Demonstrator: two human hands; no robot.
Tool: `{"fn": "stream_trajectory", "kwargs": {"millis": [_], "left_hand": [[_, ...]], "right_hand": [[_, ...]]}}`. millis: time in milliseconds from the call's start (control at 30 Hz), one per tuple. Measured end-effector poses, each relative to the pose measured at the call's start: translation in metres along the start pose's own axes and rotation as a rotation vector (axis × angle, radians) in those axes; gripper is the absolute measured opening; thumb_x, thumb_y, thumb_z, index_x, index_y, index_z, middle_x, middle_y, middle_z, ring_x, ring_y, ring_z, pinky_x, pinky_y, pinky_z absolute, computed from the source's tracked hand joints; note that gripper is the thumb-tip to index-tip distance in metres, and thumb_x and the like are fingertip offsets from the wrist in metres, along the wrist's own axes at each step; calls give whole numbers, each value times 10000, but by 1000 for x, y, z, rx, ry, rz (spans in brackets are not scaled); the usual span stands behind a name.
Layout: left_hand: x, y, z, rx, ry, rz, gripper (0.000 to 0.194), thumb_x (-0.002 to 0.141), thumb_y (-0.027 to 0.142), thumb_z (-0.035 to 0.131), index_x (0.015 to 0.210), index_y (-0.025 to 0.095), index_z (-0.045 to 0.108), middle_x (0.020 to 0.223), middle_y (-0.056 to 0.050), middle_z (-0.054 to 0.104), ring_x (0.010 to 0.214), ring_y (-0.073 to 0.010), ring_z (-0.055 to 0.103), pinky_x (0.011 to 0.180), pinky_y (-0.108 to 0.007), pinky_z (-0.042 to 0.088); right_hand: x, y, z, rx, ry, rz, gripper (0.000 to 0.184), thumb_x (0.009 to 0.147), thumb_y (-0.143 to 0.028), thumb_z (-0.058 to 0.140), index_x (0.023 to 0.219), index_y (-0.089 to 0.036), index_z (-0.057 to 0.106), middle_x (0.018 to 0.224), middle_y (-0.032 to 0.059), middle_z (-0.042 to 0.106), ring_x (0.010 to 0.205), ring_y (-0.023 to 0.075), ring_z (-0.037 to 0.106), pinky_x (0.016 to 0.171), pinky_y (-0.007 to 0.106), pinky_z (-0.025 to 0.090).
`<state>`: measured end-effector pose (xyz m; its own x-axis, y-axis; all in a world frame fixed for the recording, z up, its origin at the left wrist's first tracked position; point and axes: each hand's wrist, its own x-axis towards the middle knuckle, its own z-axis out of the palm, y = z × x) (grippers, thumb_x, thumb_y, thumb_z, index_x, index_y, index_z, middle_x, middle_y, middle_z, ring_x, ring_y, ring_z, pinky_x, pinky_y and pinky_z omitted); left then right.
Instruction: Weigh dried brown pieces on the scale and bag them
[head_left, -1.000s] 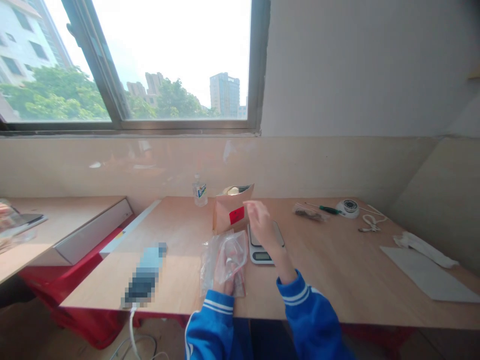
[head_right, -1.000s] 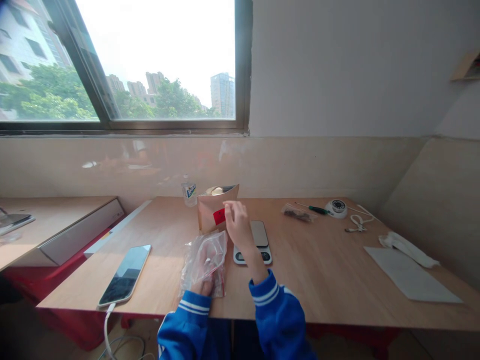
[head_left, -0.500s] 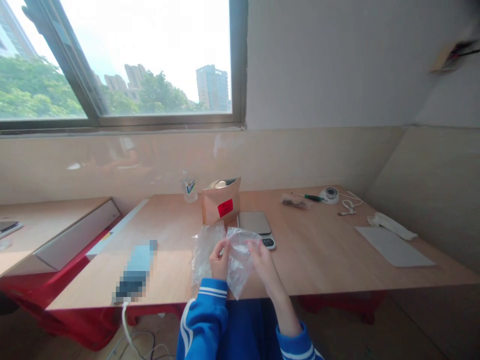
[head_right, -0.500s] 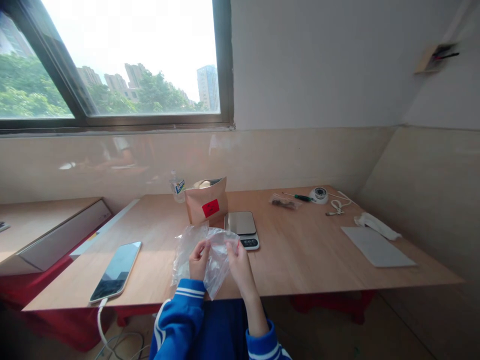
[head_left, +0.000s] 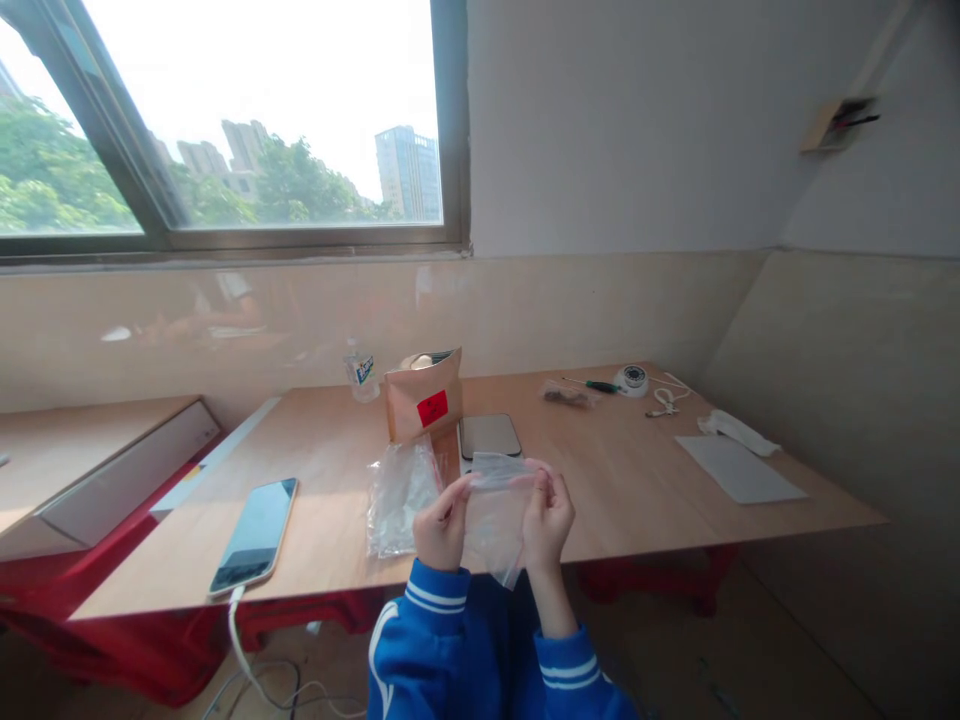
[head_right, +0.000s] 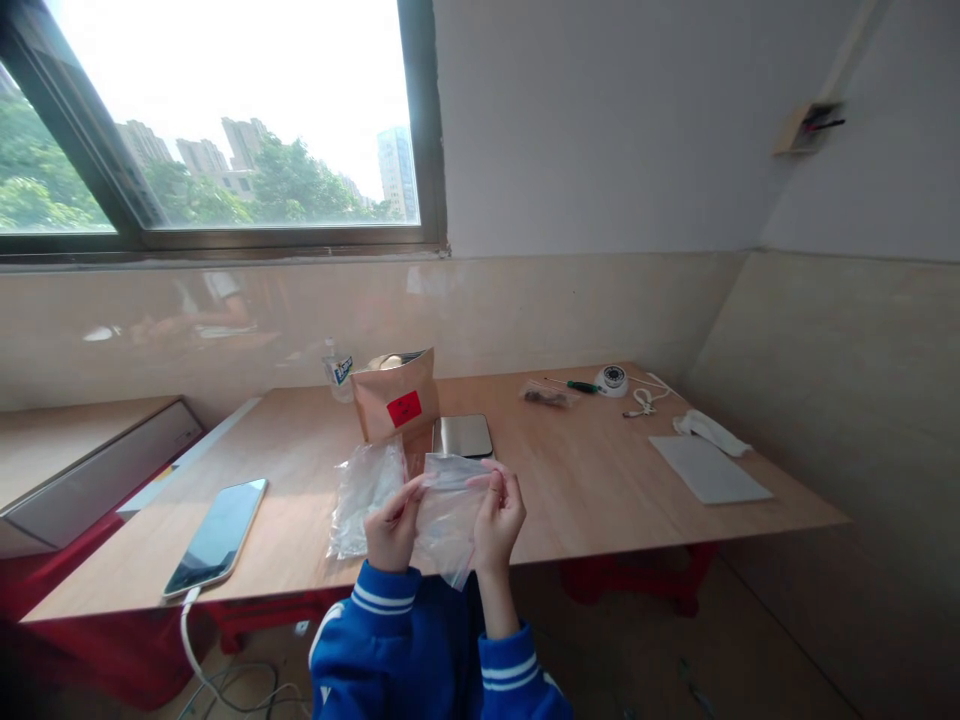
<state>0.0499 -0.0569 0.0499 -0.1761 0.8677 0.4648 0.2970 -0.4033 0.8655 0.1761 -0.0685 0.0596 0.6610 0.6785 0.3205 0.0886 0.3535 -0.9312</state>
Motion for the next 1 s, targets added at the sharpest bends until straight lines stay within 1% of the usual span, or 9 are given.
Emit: {"fn": "stream_trajectory", "kwargs": {"millis": [167,333,433,533,733,833,900,933,1000], "left_hand": [[2,10,-6,-5,17,-16,244,804,406,583,873,251,758,857,-20,752,751,-202,694,689,-295,564],[4,7,-13,-19,62,-33,257,769,424,615,842,228,763,849,-32,752,772,-199,687,717,-286,553],[14,3,-38,54,239,-179,338,752,478,608,880,203,759,587,-7,676,554,-152,615,514,-241,492],[27,13,-69,188,386,-354,433,722,519,618,946,172,745,341,75,383,320,-88,345,335,-210,271],[45,50,-84,171,531,-315,469,768,540,547,1032,177,684,359,83,386,329,-103,356,364,-214,299],[49,27,-74,293,498,-357,404,817,505,481,1007,199,664,403,59,445,394,-139,450,450,-247,395],[48,0,-65,505,327,-489,288,792,414,533,921,191,663,515,2,565,563,-200,579,612,-326,485],[47,-11,-60,561,232,-504,239,770,344,560,914,180,659,659,-42,639,703,-232,627,714,-365,501],[42,-24,-49,652,268,-432,325,777,282,543,1053,127,616,1002,-145,660,1012,-285,600,916,-428,451]], "right_hand": [[-1,-2,1,-37,-59,-112,346,925,-464,422,962,-190,631,619,4,642,675,180,634,781,324,476],[6,10,-3,2,-77,-23,400,885,-521,465,974,-168,631,640,7,630,487,121,536,492,238,420],[24,27,-27,130,179,156,458,829,-581,498,1007,-167,584,616,-37,571,356,55,381,333,178,254],[46,43,-67,237,450,237,426,746,-539,593,959,-172,570,575,-80,500,346,26,317,304,143,170],[63,48,-118,266,569,249,261,741,-430,552,838,-187,544,542,-99,452,314,24,275,285,161,164],[63,44,-121,253,567,249,244,748,-420,535,835,-192,529,525,-106,442,299,24,259,287,167,175],[63,43,-122,275,561,242,232,748,-410,534,831,-193,525,516,-109,434,297,26,260,292,170,182],[63,43,-123,289,554,239,227,748,-404,534,829,-193,526,512,-110,431,297,26,259,294,170,181],[64,44,-125,320,536,240,216,745,-390,540,828,-191,533,504,-110,428,297,27,262,298,168,183]]}}
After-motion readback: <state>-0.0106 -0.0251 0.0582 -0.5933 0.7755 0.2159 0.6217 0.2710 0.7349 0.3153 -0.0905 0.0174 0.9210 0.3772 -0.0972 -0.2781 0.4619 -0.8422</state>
